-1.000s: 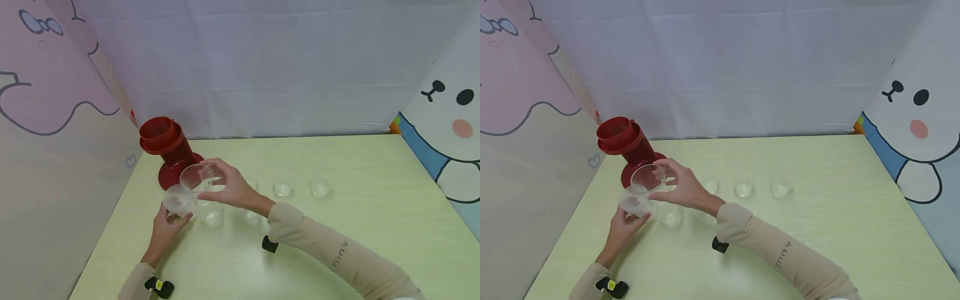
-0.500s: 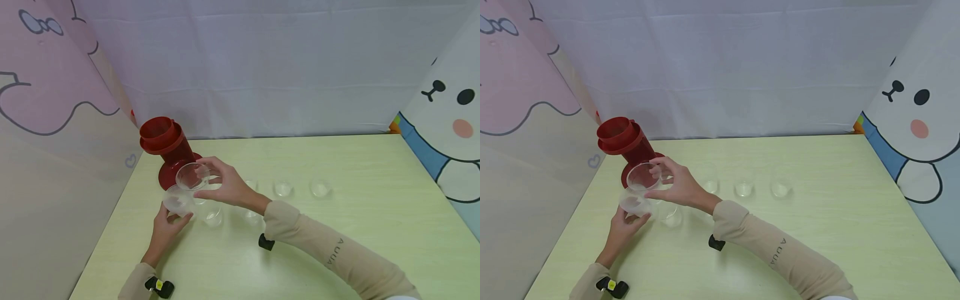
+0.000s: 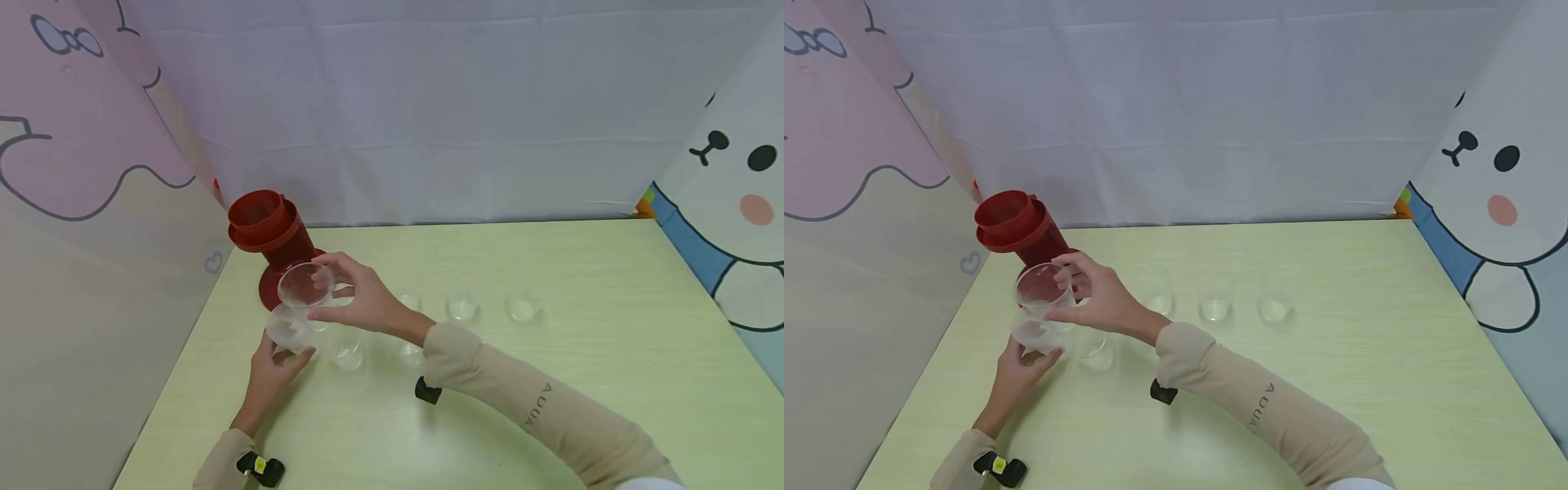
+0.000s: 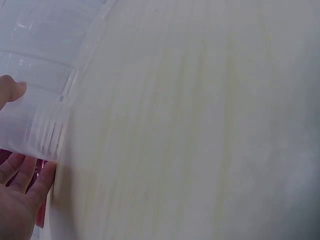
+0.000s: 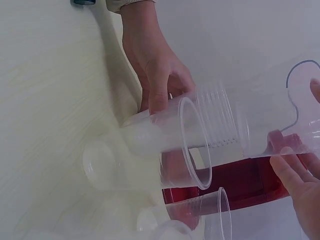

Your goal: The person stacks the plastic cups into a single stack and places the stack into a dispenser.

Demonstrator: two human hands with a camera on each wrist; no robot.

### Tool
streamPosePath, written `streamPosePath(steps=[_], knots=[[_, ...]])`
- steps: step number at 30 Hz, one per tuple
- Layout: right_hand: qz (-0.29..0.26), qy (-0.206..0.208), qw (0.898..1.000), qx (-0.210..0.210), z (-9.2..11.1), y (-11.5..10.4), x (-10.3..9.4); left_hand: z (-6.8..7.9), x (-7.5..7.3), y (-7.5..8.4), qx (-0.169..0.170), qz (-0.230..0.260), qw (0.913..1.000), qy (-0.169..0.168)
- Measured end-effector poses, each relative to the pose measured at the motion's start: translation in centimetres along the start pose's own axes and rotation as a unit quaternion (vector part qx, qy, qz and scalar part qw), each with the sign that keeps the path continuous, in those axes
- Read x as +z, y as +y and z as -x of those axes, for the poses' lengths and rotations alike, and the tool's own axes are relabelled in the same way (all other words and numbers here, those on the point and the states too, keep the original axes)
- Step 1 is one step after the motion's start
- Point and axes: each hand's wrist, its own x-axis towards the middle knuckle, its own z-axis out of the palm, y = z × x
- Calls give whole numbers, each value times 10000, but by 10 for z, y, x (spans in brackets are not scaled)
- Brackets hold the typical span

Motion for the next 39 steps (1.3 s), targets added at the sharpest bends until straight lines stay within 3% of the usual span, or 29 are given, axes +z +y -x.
streamPosePath(steps=[7,16,39], knots=[[-20,-77,10000,2,-3,2,5,1,0,0,11,44,10000,2],[16,-84,9998,-170,-18,33,15,1,1,-1,24,223,9997,5],[301,-294,9981,-455,-31,37,32,1,-2,1,28,181,9998,-8]])
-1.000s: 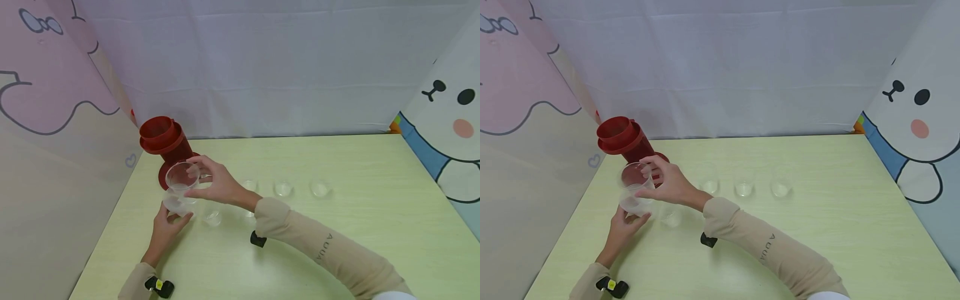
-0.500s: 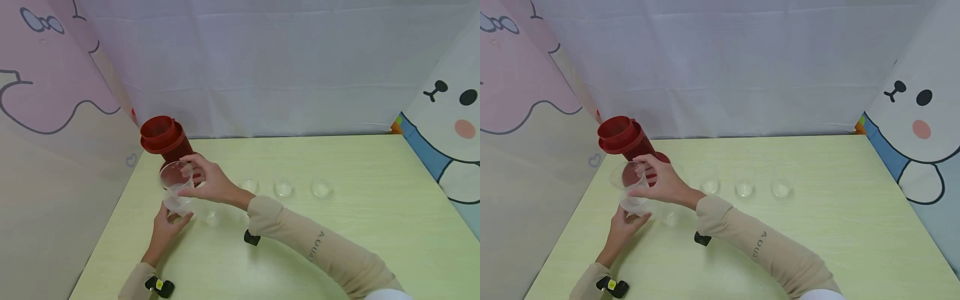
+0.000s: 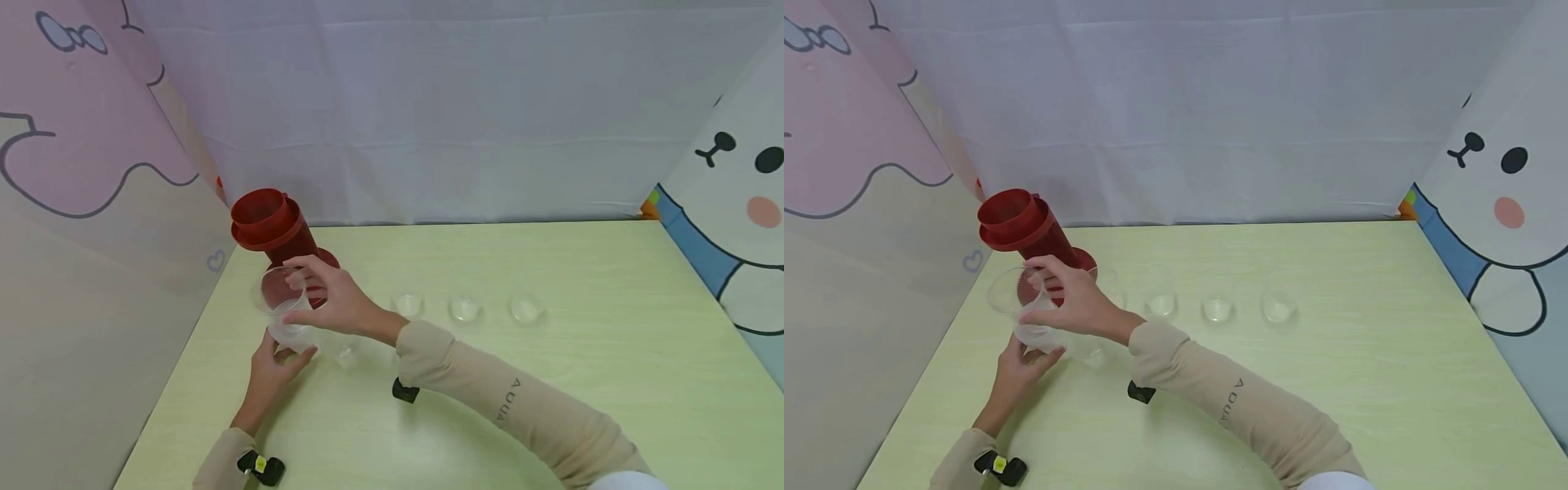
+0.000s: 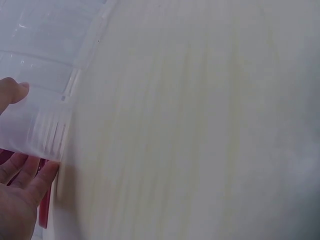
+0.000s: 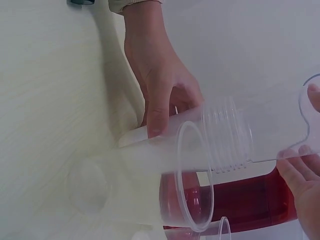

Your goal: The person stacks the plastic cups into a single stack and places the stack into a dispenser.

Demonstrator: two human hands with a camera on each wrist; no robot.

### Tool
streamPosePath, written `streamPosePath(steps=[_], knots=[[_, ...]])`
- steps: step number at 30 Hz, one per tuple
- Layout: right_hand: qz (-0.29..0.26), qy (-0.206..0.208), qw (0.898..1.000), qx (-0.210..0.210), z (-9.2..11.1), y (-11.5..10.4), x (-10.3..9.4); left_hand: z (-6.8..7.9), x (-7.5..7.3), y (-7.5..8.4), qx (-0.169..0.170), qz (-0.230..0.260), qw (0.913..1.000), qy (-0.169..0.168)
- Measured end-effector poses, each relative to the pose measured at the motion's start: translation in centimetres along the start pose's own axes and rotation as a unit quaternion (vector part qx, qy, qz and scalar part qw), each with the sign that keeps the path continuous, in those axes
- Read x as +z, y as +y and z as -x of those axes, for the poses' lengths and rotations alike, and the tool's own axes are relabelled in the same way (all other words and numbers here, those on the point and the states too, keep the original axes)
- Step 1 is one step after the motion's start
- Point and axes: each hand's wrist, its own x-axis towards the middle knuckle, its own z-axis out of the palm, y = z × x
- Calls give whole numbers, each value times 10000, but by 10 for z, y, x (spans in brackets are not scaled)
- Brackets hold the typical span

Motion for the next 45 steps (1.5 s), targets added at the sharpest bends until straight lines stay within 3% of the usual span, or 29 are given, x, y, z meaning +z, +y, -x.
streamPosePath(steps=[9,27,38,45], knots=[[101,-64,9998,140,0,3,5,2,1,-2,-6,16,10000,25],[977,-274,9934,537,2,9,19,3,-1,-4,66,4,10000,63],[2032,-307,9755,784,3,6,22,2,0,-3,120,-254,9996,1],[2302,-490,9668,995,5,5,22,0,0,-3,193,-208,9996,-11]])
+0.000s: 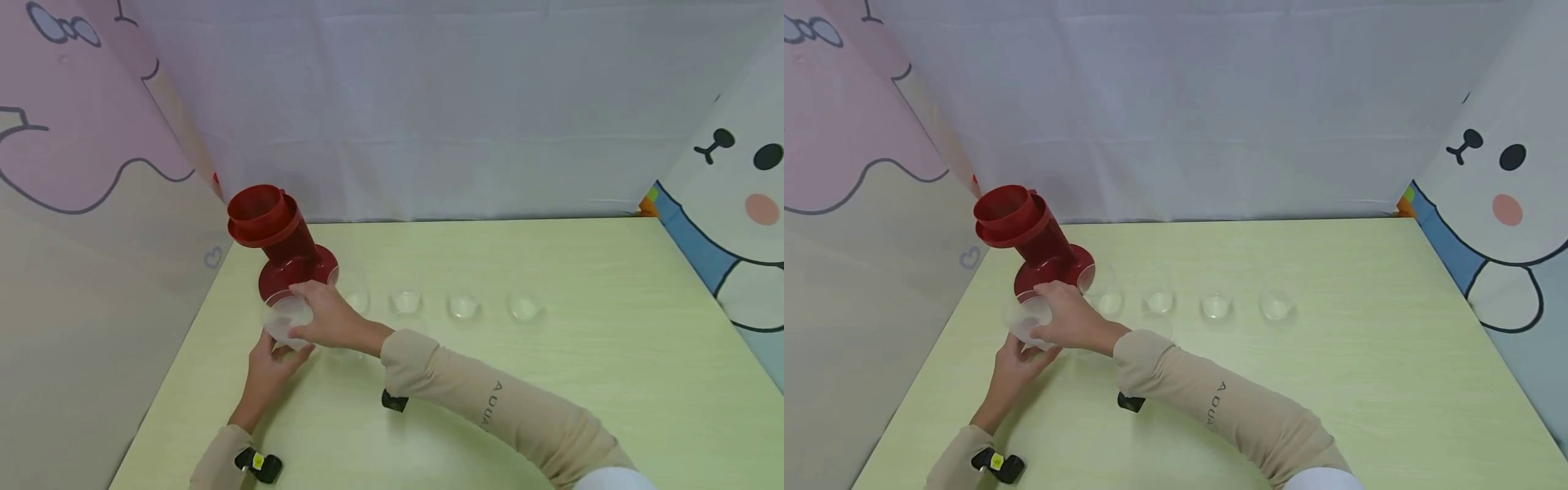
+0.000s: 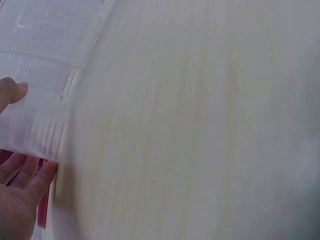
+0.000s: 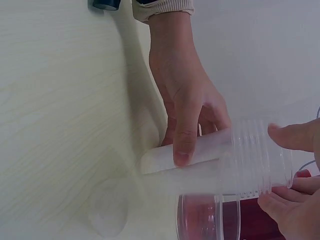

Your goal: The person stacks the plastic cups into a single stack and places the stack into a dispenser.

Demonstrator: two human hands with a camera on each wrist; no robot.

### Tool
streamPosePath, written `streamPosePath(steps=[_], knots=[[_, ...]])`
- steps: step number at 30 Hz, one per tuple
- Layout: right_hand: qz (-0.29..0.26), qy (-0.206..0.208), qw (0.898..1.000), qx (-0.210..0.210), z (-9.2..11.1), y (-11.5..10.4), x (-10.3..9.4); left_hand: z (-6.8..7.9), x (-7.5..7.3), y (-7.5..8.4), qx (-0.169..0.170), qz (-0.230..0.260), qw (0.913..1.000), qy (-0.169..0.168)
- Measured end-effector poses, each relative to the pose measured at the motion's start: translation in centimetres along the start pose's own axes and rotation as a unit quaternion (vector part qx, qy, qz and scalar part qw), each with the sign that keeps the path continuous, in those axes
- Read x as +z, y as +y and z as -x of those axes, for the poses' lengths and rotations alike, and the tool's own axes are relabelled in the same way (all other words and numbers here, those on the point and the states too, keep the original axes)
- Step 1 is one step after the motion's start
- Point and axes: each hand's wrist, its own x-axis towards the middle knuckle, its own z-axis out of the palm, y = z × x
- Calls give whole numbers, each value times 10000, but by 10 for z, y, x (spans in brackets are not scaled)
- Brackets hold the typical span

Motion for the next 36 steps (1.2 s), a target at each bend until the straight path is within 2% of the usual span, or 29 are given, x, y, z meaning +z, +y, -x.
streamPosePath(steps=[5,12,17,22,29,36], knots=[[1,-71,9999,90,1,2,1,-1,0,-2,111,19,9999,1],[-214,-53,9997,118,3,2,1,-1,1,-2,-2,29,10000,7],[-145,-15,9999,84,2,4,2,-1,1,-2,94,22,9999,27],[-38,11,9999,97,3,4,1,-1,2,-1,52,75,9999,41],[-32,-46,9996,282,4,1,-3,0,1,1,1,123,9999,-13],[-357,-12,9979,532,5,1,-12,0,0,1,-97,72,9999,-3]])
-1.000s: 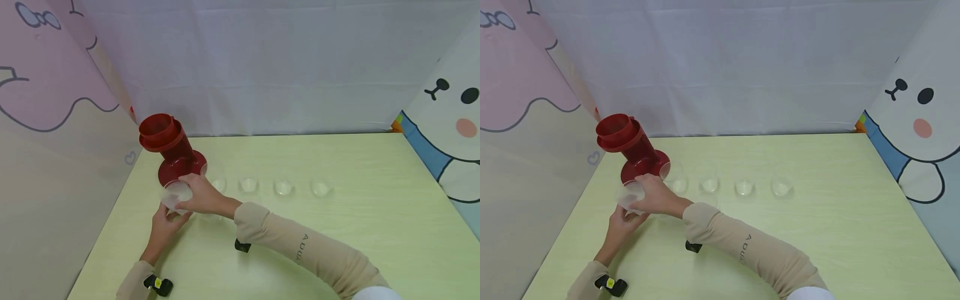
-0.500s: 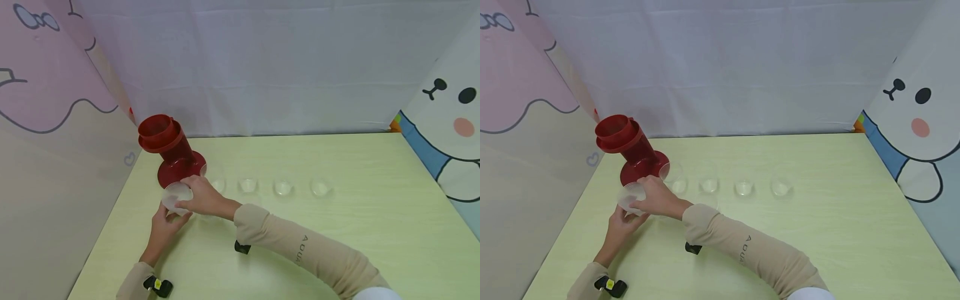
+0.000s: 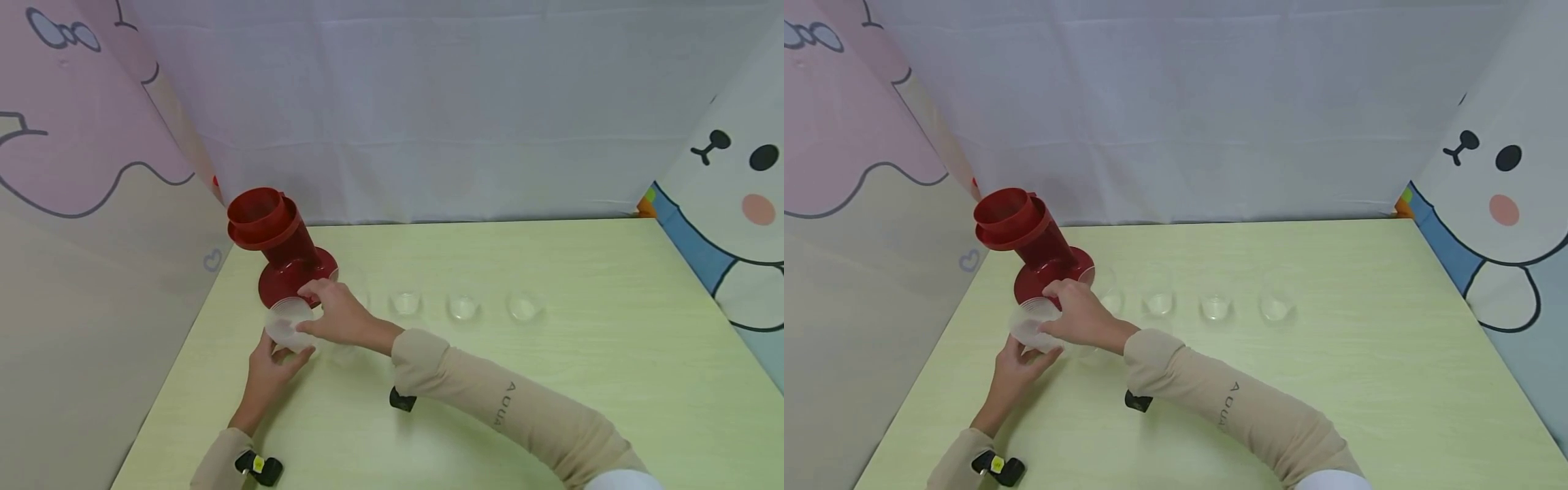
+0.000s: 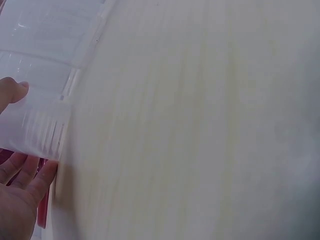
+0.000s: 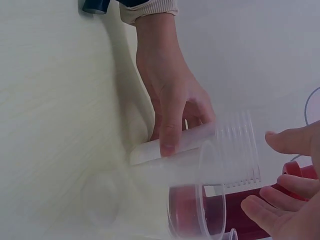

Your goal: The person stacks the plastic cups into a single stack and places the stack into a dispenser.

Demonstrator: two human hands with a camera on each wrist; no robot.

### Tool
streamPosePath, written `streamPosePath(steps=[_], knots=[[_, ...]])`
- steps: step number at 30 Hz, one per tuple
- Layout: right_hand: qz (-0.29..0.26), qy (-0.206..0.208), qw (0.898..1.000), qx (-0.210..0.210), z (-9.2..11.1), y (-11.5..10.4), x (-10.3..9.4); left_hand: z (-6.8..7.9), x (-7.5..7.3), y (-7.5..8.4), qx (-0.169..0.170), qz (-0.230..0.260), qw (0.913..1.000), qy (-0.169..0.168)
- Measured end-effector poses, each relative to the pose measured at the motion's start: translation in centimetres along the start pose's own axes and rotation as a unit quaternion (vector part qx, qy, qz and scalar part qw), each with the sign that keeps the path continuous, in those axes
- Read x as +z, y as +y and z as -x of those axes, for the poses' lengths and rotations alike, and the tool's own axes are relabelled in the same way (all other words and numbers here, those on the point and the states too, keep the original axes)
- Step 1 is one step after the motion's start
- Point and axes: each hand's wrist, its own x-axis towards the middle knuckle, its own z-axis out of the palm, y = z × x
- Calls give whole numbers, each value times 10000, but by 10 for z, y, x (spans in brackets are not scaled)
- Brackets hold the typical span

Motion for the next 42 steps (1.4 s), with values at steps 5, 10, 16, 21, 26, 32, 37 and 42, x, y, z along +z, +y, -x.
streamPosePath(steps=[5,10,16,21,26,32,37,42], knots=[[-220,65,9997,-128,3,0,-7,0,0,1,-26,-1,10000,45],[-329,149,9988,-316,10,0,-15,0,1,1,-4,18,10000,51],[-523,248,9979,-300,20,3,-24,1,1,0,24,17,10000,84],[-703,288,9964,-387,28,6,-30,1,1,-1,-6,-29,10000,94],[-691,345,9954,-567,34,9,-34,1,1,-1,-86,-39,9999,82],[-706,398,9943,-697,39,11,-37,1,2,-1,-78,-22,9999,96],[-729,440,9940,-680,46,14,-40,1,2,-2,-81,-36,9999,101],[-749,464,9933,-744,50,19,-42,1,2,-1,-63,-30,9999,113]])
